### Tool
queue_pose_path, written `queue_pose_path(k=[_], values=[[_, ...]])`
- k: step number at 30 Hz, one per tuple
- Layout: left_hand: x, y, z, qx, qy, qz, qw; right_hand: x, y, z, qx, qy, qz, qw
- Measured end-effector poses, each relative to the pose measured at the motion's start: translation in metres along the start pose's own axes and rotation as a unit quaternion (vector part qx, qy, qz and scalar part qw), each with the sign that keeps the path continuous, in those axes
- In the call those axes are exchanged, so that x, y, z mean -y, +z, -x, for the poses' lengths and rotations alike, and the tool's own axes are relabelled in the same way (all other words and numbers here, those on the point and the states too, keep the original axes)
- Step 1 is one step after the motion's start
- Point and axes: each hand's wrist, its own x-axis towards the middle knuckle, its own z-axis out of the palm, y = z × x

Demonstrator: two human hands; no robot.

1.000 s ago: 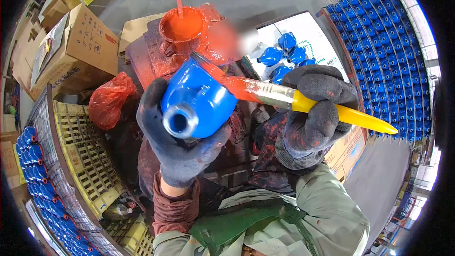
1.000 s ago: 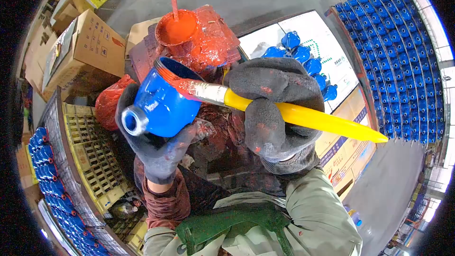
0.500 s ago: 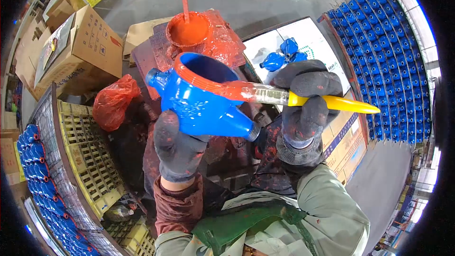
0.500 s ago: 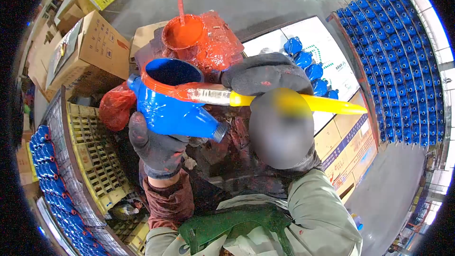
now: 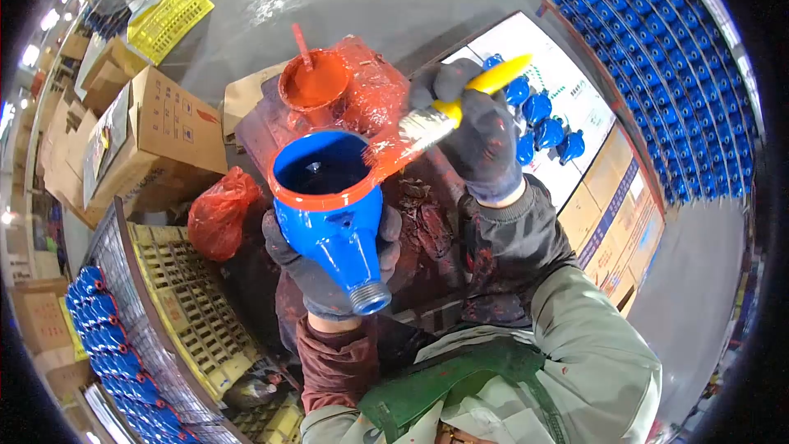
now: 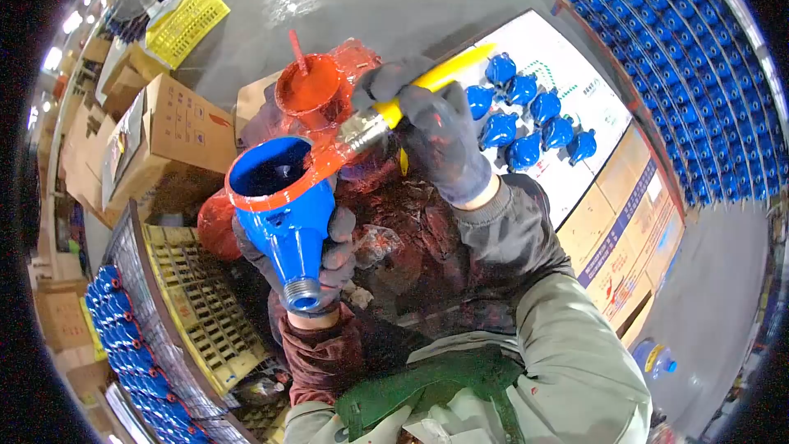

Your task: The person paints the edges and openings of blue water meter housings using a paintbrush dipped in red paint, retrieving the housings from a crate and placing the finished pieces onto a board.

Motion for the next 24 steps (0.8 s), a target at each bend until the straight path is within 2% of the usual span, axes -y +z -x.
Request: queue_pose_path(k=[1,2,3,4,6,9,11,13,14,15,17,18,21,22,23,24], values=[[0.002,-0.001,0.001,-0.006,-0.010,0.006,1.000,-0.007,-0.003,0.006,-0.062,-0.001,-0.015,0.998],[0.008,0.005,0.001,-0.054,0.008,-0.023,0.998,-0.007,-0.005,0.004,-0.047,0.003,-0.018,0.999],[0.010,0.003,0.001,-0.059,-0.002,-0.023,0.998,-0.007,-0.008,-0.001,-0.032,0.008,-0.020,0.999],[0.010,-0.001,0.001,-0.063,-0.022,-0.022,0.998,-0.016,-0.013,-0.002,-0.022,-0.007,-0.100,0.995],[0.019,0.003,-0.001,-0.109,-0.054,-0.013,0.992,-0.006,-0.013,0.000,-0.038,0.058,-0.096,0.993],[0.030,-0.005,-0.004,-0.092,-0.101,-0.007,0.991,-0.009,-0.019,0.000,-0.065,0.091,-0.125,0.986],[0.040,-0.004,-0.006,-0.106,-0.135,0.017,0.985,-0.016,-0.031,-0.007,0.072,0.108,-0.270,0.954],[0.049,-0.008,-0.003,-0.137,-0.162,0.022,0.977,-0.019,-0.033,-0.008,0.069,0.131,-0.302,0.942],[0.068,-0.012,-0.002,-0.087,-0.075,-0.082,0.990,-0.018,-0.030,-0.008,0.075,0.149,-0.323,0.932],[0.064,-0.005,-0.004,-0.087,-0.077,-0.080,0.990,-0.019,-0.027,-0.008,0.082,0.167,-0.343,0.921],[0.050,0.018,-0.010,-0.217,-0.259,-0.015,0.941,-0.023,-0.024,-0.006,0.077,0.161,-0.358,0.916],[0.054,0.018,-0.015,-0.133,-0.264,-0.029,0.955,-0.022,-0.023,-0.007,0.096,0.162,-0.366,0.911],[0.058,0.022,-0.024,-0.108,-0.285,-0.016,0.952,-0.019,-0.019,-0.006,0.121,0.146,-0.385,0.903],[0.071,0.035,-0.001,-0.365,-0.152,0.167,0.903,-0.018,-0.018,-0.007,0.124,0.129,-0.395,0.901],[0.067,0.024,0.000,-0.360,-0.147,0.165,0.906,-0.016,-0.019,-0.007,0.130,0.131,-0.396,0.900],[0.060,0.005,0.000,-0.205,-0.199,0.110,0.952,-0.014,-0.021,-0.006,0.107,0.121,-0.355,0.921]])
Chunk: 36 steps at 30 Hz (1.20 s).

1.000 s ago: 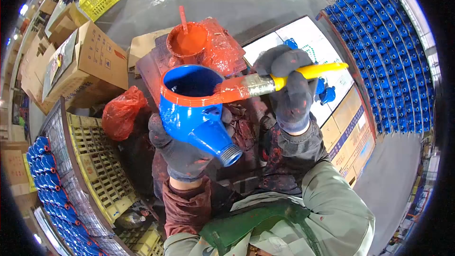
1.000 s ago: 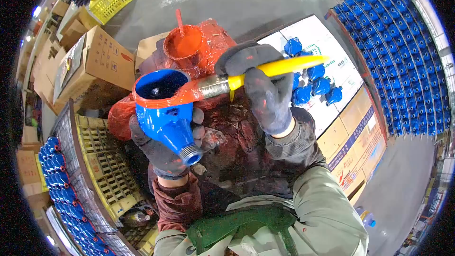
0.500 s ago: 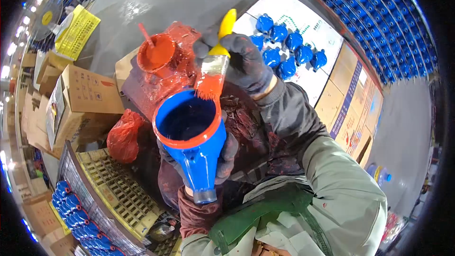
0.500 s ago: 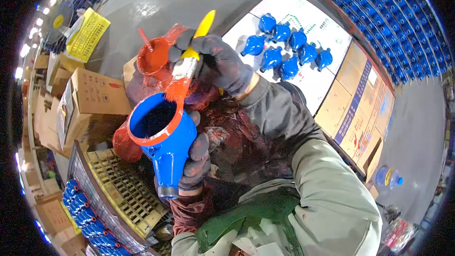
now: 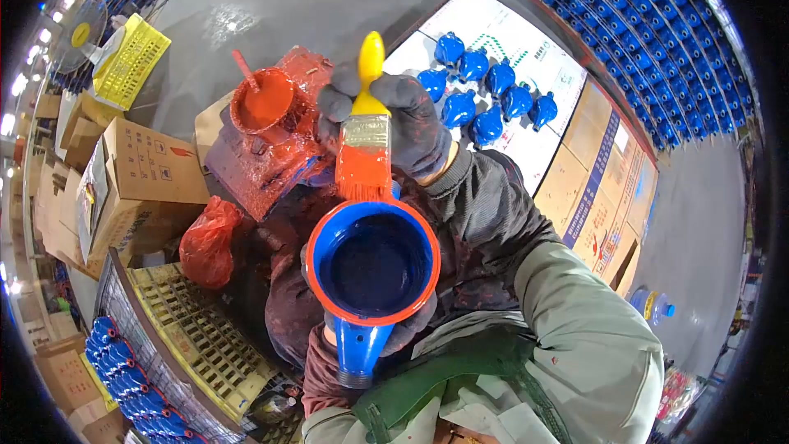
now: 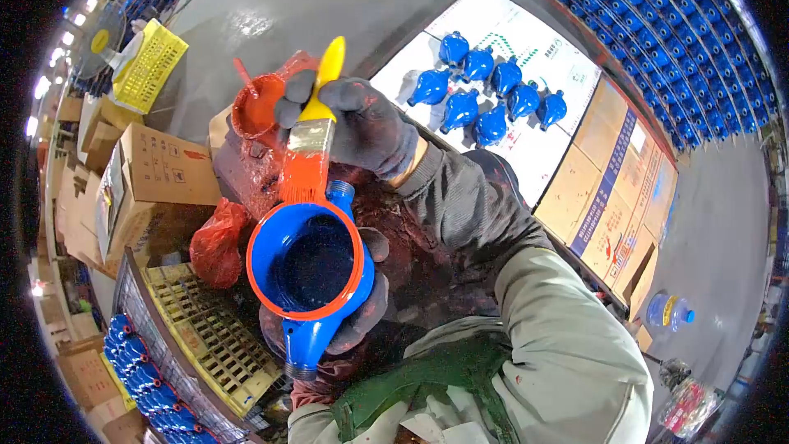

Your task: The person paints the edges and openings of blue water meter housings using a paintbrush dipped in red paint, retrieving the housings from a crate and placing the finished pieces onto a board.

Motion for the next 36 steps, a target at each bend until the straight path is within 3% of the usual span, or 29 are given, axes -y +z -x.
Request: queue_pose_path(k=[1,3,4,5,7,8,9,10,11,12,14,15,17,18,20,21,23,27,29,30,31,34,36], values=[[-0.009,-0.012,-0.001,0.140,-0.045,-0.100,0.984,0.003,0.001,0.000,-0.024,-0.016,0.043,0.999],[-0.009,0.008,-0.007,0.181,0.017,-0.104,0.978,0.002,0.003,0.001,-0.099,-0.055,0.086,0.990],[-0.012,0.015,-0.001,0.081,0.154,-0.226,0.959,0.003,0.000,0.005,-0.148,-0.097,0.190,0.966],[-0.016,0.018,0.002,-0.027,0.289,-0.329,0.899,0.004,-0.002,0.008,-0.194,-0.133,0.292,0.927],[-0.049,-0.008,-0.013,-0.163,0.563,-0.451,0.674,0.001,0.025,0.003,-0.187,-0.192,0.381,0.885],[-0.069,-0.020,0.004,-0.141,0.502,-0.534,0.666,-0.002,0.023,0.002,-0.202,-0.215,0.428,0.854],[-0.066,-0.013,0.001,-0.237,0.518,-0.542,0.618,-0.002,0.014,-0.002,-0.173,-0.260,0.789,0.529],[-0.069,-0.012,0.000,-0.306,0.548,-0.646,0.435,-0.001,0.017,0.007,-0.213,-0.199,0.636,0.715],[-0.071,-0.012,-0.001,-0.362,0.539,-0.724,0.233,-0.002,0.038,0.007,-0.253,-0.127,0.443,0.850],[-0.070,-0.012,-0.001,-0.369,0.538,-0.718,0.242,-0.006,0.047,0.003,-0.257,-0.116,0.446,0.849],[-0.068,-0.011,-0.002,-0.374,0.493,-0.785,0.035,-0.020,0.055,-0.002,-0.320,-0.130,0.505,0.791],[-0.066,-0.012,-0.004,-0.374,0.489,-0.787,0.042,-0.021,0.050,0.002,-0.288,-0.131,0.576,0.754],[-0.063,-0.012,-0.006,-0.368,0.459,-0.808,-0.029,-0.020,0.036,0.004,-0.256,-0.134,0.655,0.698],[-0.061,-0.012,-0.007,-0.367,0.455,-0.811,-0.026,-0.020,0.036,0.007,-0.262,-0.133,0.655,0.696],[-0.059,-0.010,-0.009,-0.375,0.430,-0.819,-0.052,-0.020,0.039,0.006,-0.222,-0.102,0.771,0.588],[-0.059,-0.011,-0.009,-0.375,0.430,-0.820,-0.051,-0.019,0.037,0.006,-0.223,-0.101,0.771,0.587],[-0.059,-0.012,-0.008,-0.377,0.417,-0.824,-0.073,-0.016,0.029,0.006,-0.156,-0.142,0.820,0.531],[-0.059,-0.011,-0.007,-0.373,0.434,-0.819,-0.045,-0.017,0.036,0.004,-0.158,-0.144,0.814,0.540],[-0.060,-0.011,-0.005,-0.348,0.447,-0.823,-0.043,-0.017,0.039,0.002,-0.185,-0.171,0.765,0.593],[-0.060,-0.010,-0.005,-0.348,0.447,-0.823,-0.044,-0.020,0.051,0.002,-0.236,-0.146,0.689,0.669],[-0.059,-0.009,-0.005,-0.357,0.436,-0.824,-0.052,-0.019,0.050,0.001,-0.236,-0.147,0.689,0.669],[-0.058,-0.007,-0.005,-0.357,0.434,-0.825,-0.053,-0.014,0.035,0.005,-0.164,-0.158,0.800,0.556],[-0.059,-0.007,-0.004,-0.351,0.445,-0.823,-0.050,-0.015,0.042,0.004,-0.182,-0.138,0.783,0.579]])
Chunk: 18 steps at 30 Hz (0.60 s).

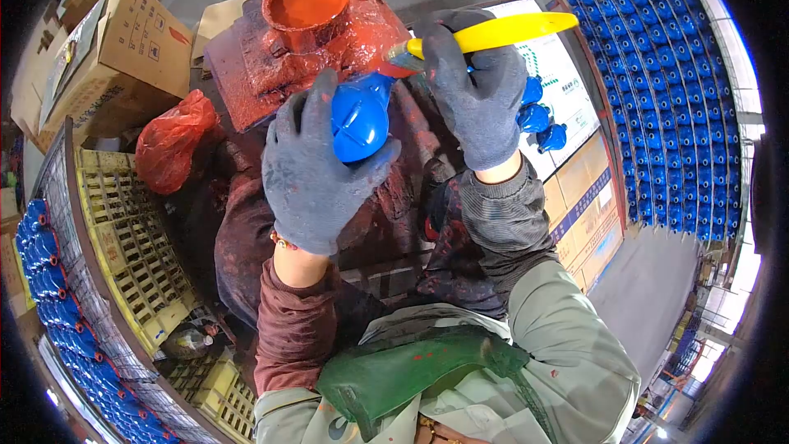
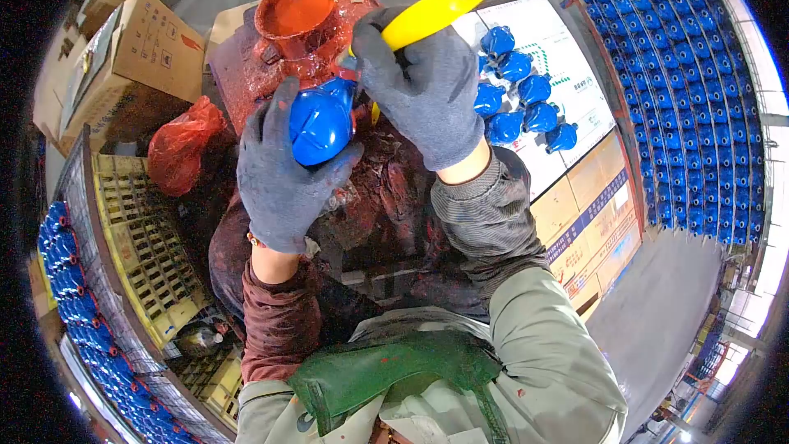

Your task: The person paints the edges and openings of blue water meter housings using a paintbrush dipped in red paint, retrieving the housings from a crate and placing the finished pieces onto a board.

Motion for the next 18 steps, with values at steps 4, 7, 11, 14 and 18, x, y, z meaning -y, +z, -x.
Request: queue_pose_path(k=[4,7,11,14,18], values=[[0.005,-0.002,-0.002,0.040,-0.186,0.372,0.909,0.008,-0.007,0.001,0.000,0.036,-0.082,0.996],[0.008,-0.009,-0.002,0.084,-0.283,0.622,0.726,0.004,-0.009,0.000,-0.029,0.051,-0.143,0.988],[0.003,-0.004,0.002,0.061,-0.342,0.843,0.410,-0.012,0.000,0.001,-0.039,0.208,-0.320,0.923],[0.015,0.014,0.016,0.146,-0.311,0.915,0.210,-0.039,0.024,0.012,0.060,0.314,-0.605,0.729],[0.029,0.058,0.014,0.343,-0.020,0.937,-0.062,-0.056,0.049,0.020,-0.001,0.419,-0.630,0.654]])
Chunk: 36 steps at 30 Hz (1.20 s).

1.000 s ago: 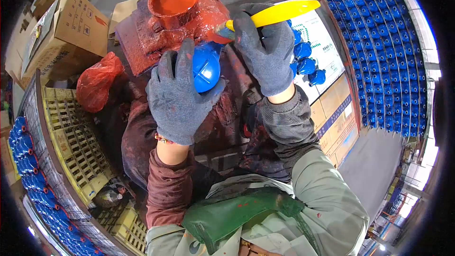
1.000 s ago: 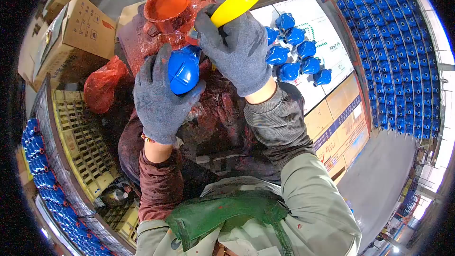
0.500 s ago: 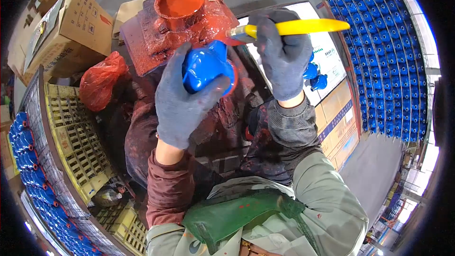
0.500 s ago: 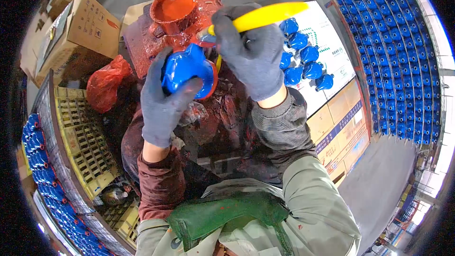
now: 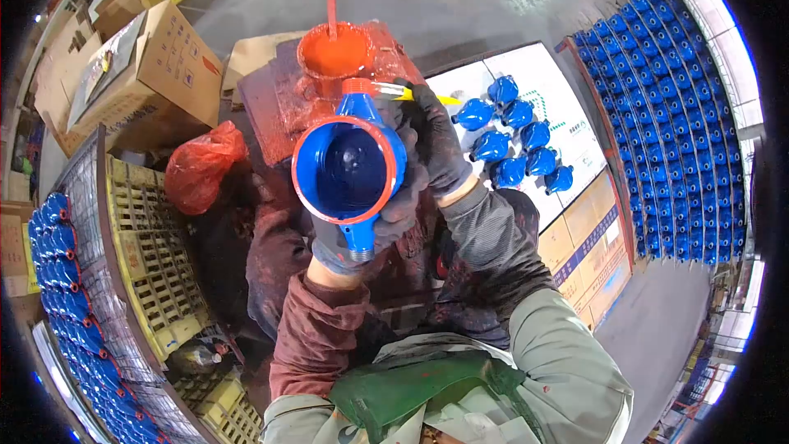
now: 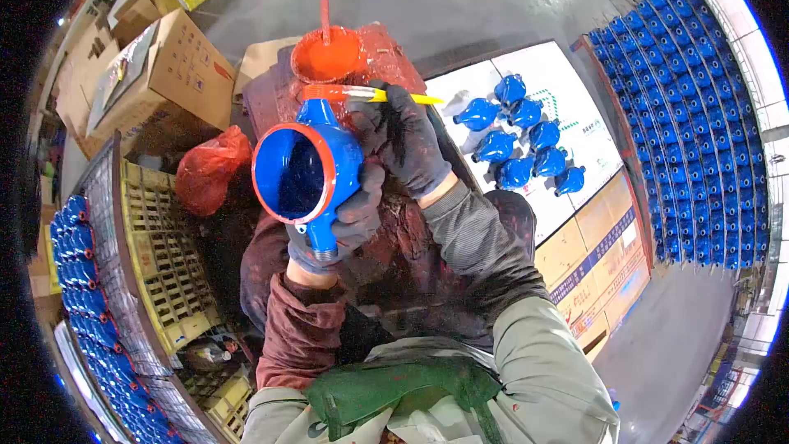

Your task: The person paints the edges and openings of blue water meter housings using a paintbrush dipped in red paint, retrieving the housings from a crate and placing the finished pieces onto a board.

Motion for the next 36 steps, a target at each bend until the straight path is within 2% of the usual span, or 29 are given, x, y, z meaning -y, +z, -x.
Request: queue_pose_path(k=[1,2,3,4,5,6,7,8,9,10,11,12,13,14,15,17,19,20,21,23,24,27,28,30,31,33,34,35,36], values=[[0.009,0.012,0.002,-0.223,0.063,-0.249,0.940,0.003,-0.001,-0.003,0.004,-0.004,-0.002,1.000],[0.015,0.023,0.000,-0.418,0.121,-0.468,0.769,0.007,-0.006,-0.007,0.027,-0.001,-0.017,0.999],[0.018,0.034,-0.005,-0.418,0.119,-0.468,0.770,0.013,-0.012,-0.010,0.048,0.004,-0.032,0.998],[0.021,0.047,-0.010,-0.366,0.154,-0.388,0.831,0.021,-0.019,-0.013,0.011,0.020,-0.055,0.998],[0.024,0.060,-0.014,-0.312,0.188,-0.301,0.881,0.019,-0.020,-0.011,-0.009,-0.114,0.104,0.988],[0.027,0.067,-0.015,-0.254,0.222,-0.208,0.918,0.028,-0.010,-0.005,0.023,-0.096,0.049,0.994],[0.025,0.070,-0.016,-0.257,0.226,-0.202,0.918,0.041,-0.002,0.000,0.055,-0.078,-0.006,0.995],[0.018,0.071,-0.017,-0.286,0.182,-0.207,0.918,0.050,-0.008,0.004,0.154,-0.043,0.004,0.987],[0.014,0.070,-0.017,-0.311,0.140,-0.211,0.916,0.049,0.004,0.008,0.073,-0.112,0.030,0.991],[0.012,0.059,-0.009,-0.384,0.188,-0.183,0.885,0.049,0.018,0.014,0.101,-0.134,0.059,0.984],[0.011,0.046,-0.002,-0.501,0.244,-0.423,0.714,0.048,0.032,0.021,0.130,-0.156,0.087,0.975],[0.013,0.051,-0.013,-0.507,0.193,-0.539,0.644,0.041,0.042,0.023,-0.013,-0.252,0.170,0.952],[0.013,0.056,-0.022,-0.504,0.133,-0.643,0.562,0.039,0.043,0.026,-0.019,-0.246,0.175,0.953],[0.011,0.047,-0.021,-0.482,0.120,-0.753,0.431,0.038,0.042,0.031,-0.033,-0.269,0.272,0.923],[0.012,0.042,-0.018,-0.487,0.114,-0.748,0.436,0.038,0.041,0.035,-0.048,-0.289,0.366,0.883],[0.017,0.041,-0.017,-0.399,0.034,-0.912,0.092,0.031,0.038,0.035,-0.043,-0.312,0.429,0.847],[0.022,0.039,-0.021,-0.396,0.022,-0.913,0.094,0.030,0.025,0.031,-0.028,-0.341,0.523,0.781],[0.023,0.037,-0.021,-0.385,0.012,-0.921,0.050,0.031,0.023,0.028,-0.020,-0.368,0.595,0.714],[0.024,0.037,-0.022,-0.373,0.004,-0.928,0.005,0.031,0.023,0.030,-0.025,-0.367,0.595,0.714],[0.026,0.037,-0.024,-0.375,-0.014,-0.927,-0.004,0.031,0.029,0.032,-0.019,-0.376,0.645,0.665],[0.026,0.038,-0.025,-0.377,-0.030,-0.926,-0.014,0.034,0.021,0.027,-0.015,-0.426,0.694,0.581],[0.024,0.040,-0.023,-0.395,-0.007,-0.918,0.032,0.039,0.029,0.033,-0.023,-0.426,0.720,0.547],[0.021,0.039,-0.020,-0.395,-0.007,-0.918,0.030,0.040,0.031,0.034,-0.023,-0.426,0.719,0.548],[0.014,0.039,-0.015,-0.466,0.064,-0.834,0.288,0.042,0.039,0.036,0.008,-0.427,0.646,0.633],[0.013,0.043,-0.015,-0.465,0.067,-0.835,0.286,0.043,0.048,0.046,-0.030,-0.344,0.590,0.730],[0.014,0.061,-0.023,-0.515,0.117,-0.624,0.575,0.048,0.044,0.049,-0.008,-0.342,0.518,0.784],[0.012,0.055,-0.015,-0.500,0.155,-0.592,0.613,0.048,0.047,0.049,-0.004,-0.373,0.499,0.782],[0.011,0.054,-0.014,-0.498,0.156,-0.594,0.612,0.050,0.045,0.047,-0.002,-0.375,0.498,0.782],[0.010,0.054,-0.013,-0.489,0.164,-0.545,0.661,0.055,0.039,0.043,0.013,-0.359,0.476,0.803]])
